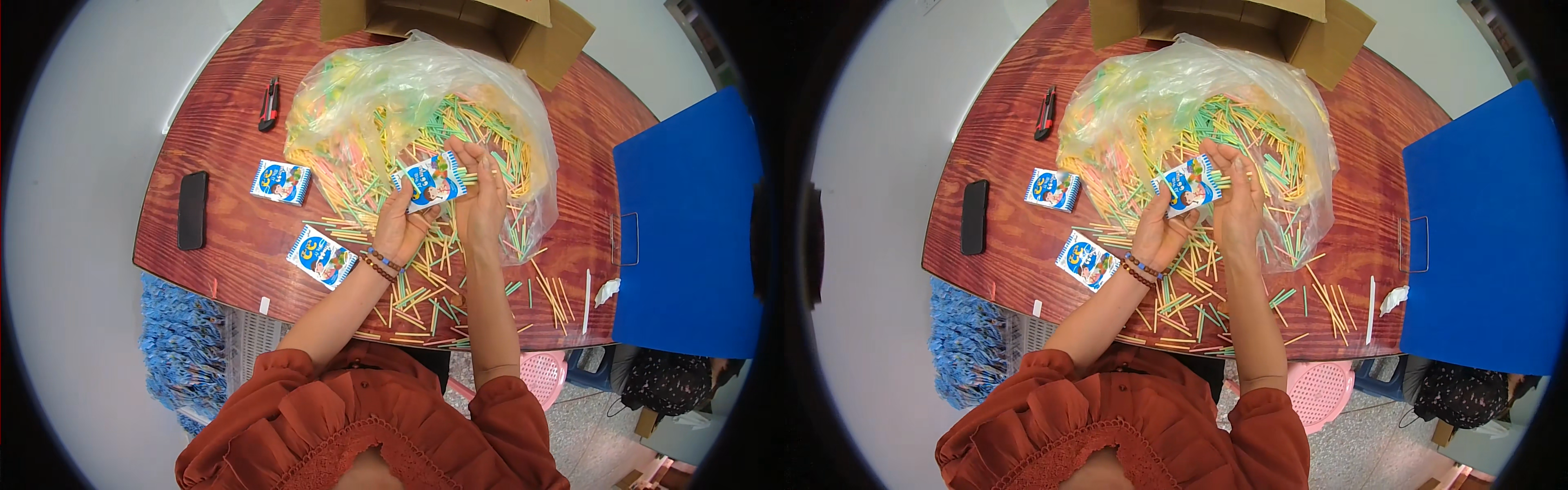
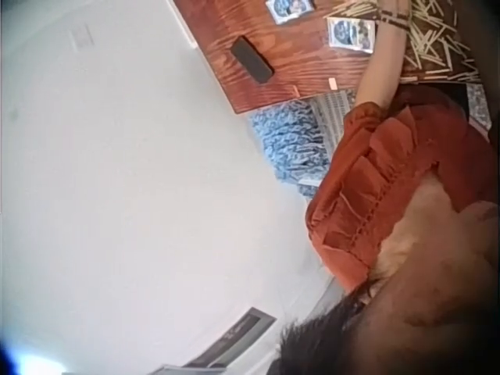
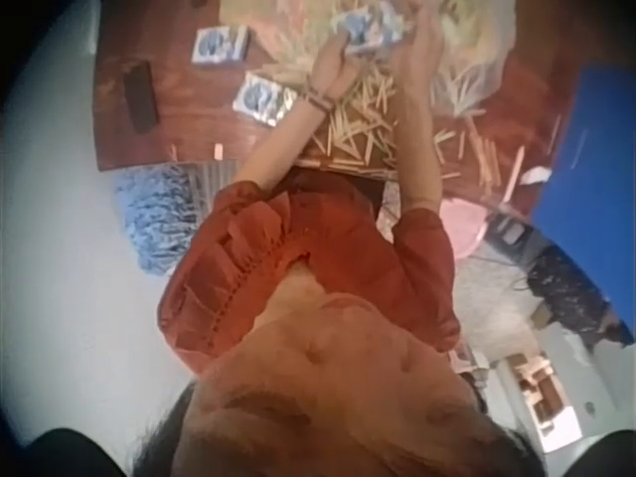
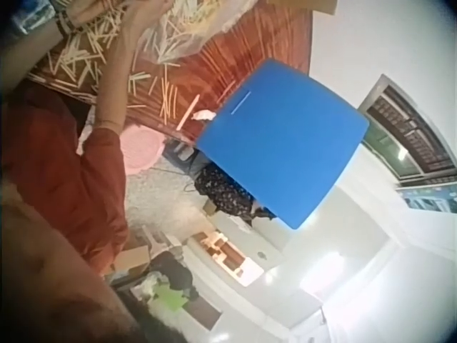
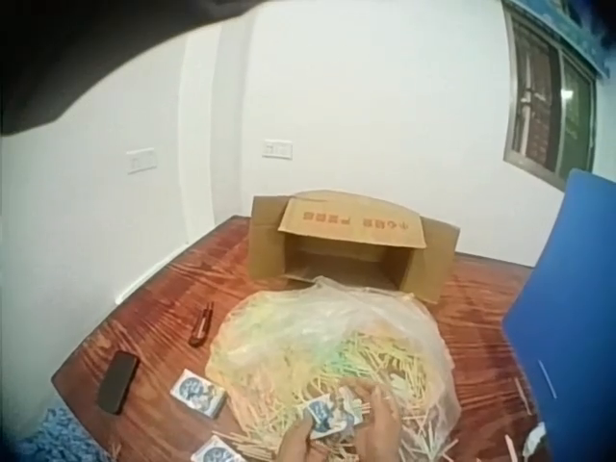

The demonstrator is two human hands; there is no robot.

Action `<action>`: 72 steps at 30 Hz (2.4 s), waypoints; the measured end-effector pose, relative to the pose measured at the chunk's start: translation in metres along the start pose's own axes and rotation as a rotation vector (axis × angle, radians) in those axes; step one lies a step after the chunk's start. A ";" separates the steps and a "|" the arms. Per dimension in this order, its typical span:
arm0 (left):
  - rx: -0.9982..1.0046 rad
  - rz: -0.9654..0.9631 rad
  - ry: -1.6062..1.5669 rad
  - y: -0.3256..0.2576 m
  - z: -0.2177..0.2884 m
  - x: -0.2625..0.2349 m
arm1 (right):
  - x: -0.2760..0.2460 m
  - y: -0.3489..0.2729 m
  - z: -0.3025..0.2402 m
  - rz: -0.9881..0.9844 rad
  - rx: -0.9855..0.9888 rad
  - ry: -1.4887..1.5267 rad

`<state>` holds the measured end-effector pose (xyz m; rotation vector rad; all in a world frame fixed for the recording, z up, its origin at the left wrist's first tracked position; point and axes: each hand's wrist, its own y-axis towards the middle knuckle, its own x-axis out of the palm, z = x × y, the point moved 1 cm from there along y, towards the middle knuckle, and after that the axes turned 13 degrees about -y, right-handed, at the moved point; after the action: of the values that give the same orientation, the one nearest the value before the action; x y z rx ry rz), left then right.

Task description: The person is sorting and matching small blue packets with bundles of colorful plastic sticks from a large bag.

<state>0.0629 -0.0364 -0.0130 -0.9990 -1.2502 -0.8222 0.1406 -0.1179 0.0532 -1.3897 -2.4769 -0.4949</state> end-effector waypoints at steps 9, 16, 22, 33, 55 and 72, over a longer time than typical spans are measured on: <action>0.008 0.073 -0.024 0.006 0.002 -0.002 | -0.003 0.002 -0.004 -0.192 -0.104 -0.891; 0.006 -0.069 0.077 0.006 0.007 0.002 | 0.003 -0.006 -0.042 -0.007 -0.611 -1.500; -0.026 -0.188 0.030 0.009 0.008 0.000 | 0.035 -0.013 -0.052 -0.187 -0.518 -1.470; -0.160 -0.204 -0.057 0.008 0.024 0.014 | -0.037 -0.091 0.013 -0.688 -0.096 -1.788; -0.050 0.054 0.258 -0.016 0.020 0.009 | 0.008 -0.036 -0.043 0.186 -0.171 -0.421; -0.068 -0.058 0.110 -0.005 0.011 0.022 | 0.007 -0.019 -0.030 -0.059 0.012 -0.825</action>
<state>0.0578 -0.0268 0.0103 -0.9621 -1.1680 -0.9581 0.1221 -0.1344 0.0796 -1.7742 -3.1256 0.1364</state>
